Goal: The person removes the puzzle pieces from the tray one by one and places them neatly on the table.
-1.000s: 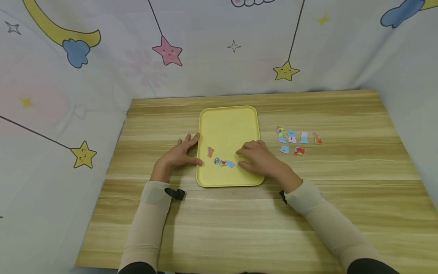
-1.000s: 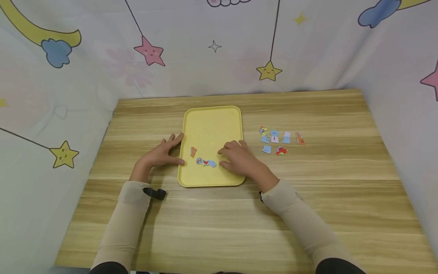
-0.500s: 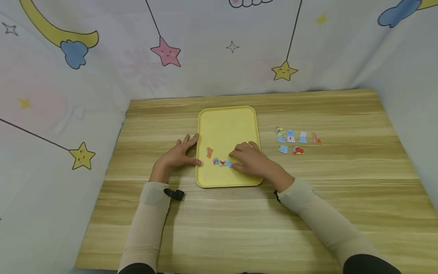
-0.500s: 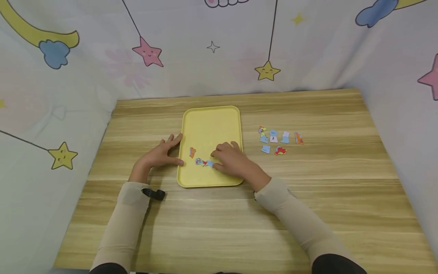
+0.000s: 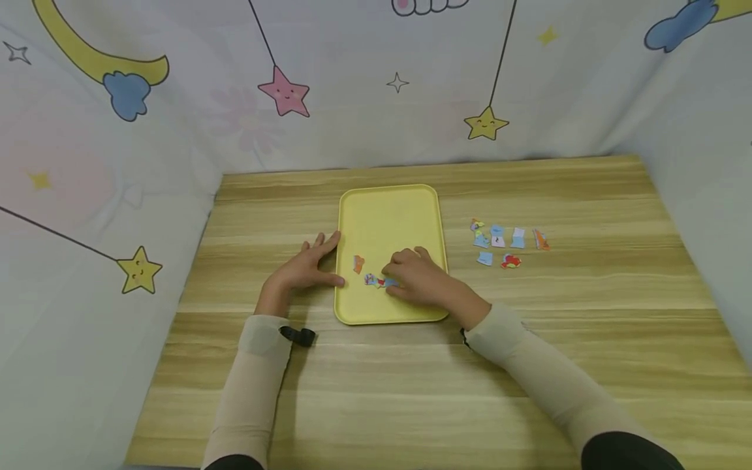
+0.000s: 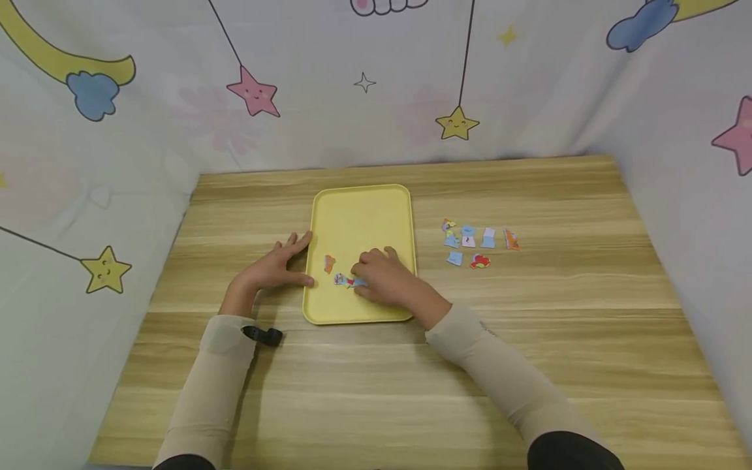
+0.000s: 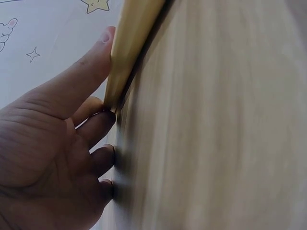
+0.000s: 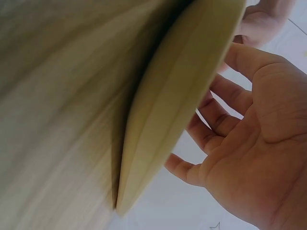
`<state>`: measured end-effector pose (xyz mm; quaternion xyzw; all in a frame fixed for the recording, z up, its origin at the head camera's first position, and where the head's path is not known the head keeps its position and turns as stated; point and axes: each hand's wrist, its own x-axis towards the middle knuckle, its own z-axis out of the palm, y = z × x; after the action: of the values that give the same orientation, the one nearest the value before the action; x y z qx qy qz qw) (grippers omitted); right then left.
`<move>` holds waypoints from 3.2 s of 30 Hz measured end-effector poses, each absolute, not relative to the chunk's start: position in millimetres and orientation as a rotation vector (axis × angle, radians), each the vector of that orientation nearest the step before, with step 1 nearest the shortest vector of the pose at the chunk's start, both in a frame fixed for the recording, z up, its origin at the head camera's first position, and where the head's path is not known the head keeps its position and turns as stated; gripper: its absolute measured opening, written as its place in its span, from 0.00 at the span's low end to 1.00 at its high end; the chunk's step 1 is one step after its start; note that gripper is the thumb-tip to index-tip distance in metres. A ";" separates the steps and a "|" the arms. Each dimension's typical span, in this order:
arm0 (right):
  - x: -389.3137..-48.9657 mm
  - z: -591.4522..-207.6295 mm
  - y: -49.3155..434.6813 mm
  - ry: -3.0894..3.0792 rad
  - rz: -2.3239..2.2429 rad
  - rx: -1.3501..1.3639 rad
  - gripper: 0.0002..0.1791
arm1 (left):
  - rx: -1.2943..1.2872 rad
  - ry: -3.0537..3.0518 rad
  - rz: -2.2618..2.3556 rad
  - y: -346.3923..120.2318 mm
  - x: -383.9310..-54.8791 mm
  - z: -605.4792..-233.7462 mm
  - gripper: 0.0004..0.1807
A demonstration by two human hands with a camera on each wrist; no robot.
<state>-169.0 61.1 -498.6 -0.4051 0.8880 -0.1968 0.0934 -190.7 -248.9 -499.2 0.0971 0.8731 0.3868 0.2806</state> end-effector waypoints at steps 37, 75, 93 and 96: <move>-165.3 -498.8 47.8 2.682 -0.372 -1.266 0.07 | 0.267 2.340 1.056 -249.7 -189.8 -499.7 0.64; -161.8 -495.5 83.7 2.776 -0.399 -1.194 0.06 | 0.288 2.342 1.038 -248.8 -190.4 -499.4 0.64; -163.6 -496.5 103.7 2.828 -0.469 -1.150 0.05 | 0.278 2.341 1.039 -248.3 -189.3 -498.6 0.64; -164.2 -497.5 108.9 2.841 -0.467 -1.143 0.05 | 0.272 2.339 1.042 -248.1 -189.3 -498.2 0.64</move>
<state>-164.2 108.9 -497.5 -0.3689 0.9169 -0.1508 0.0220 -189.3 -248.1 -498.2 0.1014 0.8721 0.3884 0.2798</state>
